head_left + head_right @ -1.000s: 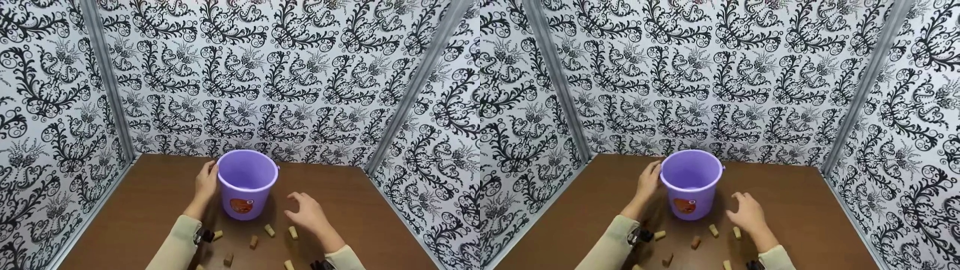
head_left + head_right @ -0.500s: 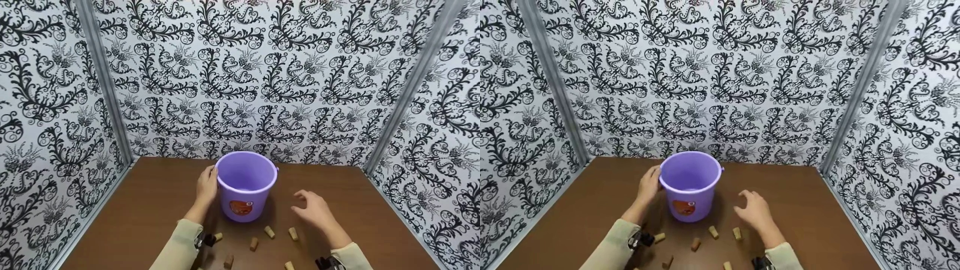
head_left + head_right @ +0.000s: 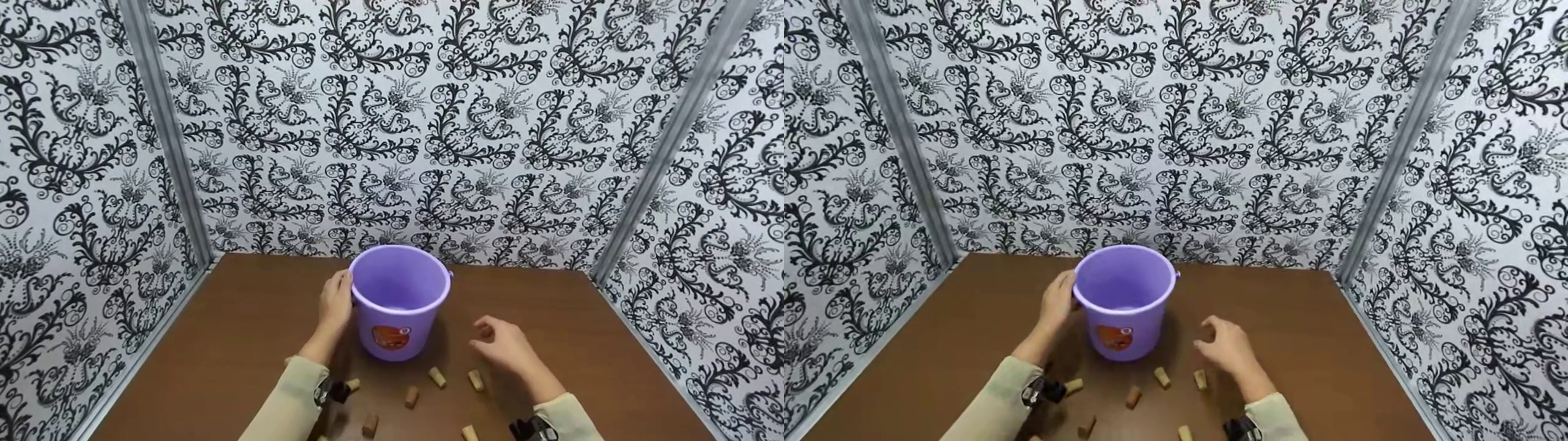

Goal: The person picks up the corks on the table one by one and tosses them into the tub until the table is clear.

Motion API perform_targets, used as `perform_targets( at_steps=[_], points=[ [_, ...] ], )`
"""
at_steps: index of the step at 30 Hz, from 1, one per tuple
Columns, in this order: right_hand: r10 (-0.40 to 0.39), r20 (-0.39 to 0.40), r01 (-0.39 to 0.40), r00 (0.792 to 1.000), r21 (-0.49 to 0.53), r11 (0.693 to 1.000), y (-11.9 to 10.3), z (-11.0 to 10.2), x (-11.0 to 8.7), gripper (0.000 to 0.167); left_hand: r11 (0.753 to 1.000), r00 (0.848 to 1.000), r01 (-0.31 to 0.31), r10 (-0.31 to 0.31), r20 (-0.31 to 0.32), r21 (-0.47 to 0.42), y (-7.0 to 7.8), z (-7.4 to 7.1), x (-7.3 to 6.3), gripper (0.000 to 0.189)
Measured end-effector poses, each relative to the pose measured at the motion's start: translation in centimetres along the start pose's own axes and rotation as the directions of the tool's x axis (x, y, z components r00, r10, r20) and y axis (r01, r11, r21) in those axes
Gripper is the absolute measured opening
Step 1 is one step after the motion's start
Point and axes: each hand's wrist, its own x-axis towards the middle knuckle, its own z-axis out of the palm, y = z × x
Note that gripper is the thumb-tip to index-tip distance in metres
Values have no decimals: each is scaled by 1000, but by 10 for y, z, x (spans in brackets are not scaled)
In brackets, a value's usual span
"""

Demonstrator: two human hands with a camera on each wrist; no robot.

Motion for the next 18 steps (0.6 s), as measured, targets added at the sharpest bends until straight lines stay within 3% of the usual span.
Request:
perform_targets(
  at_steps=[8,18],
  points=[
    [-21,54,18,998,45,999,7,2,3,31,1000,1000,-9,9,-4,3,2,-1,1,36],
    [-75,205,40,976,170,985,22,7,7,35,1000,1000,-17,17,14,12,3,-1,-3,37]
  ],
)
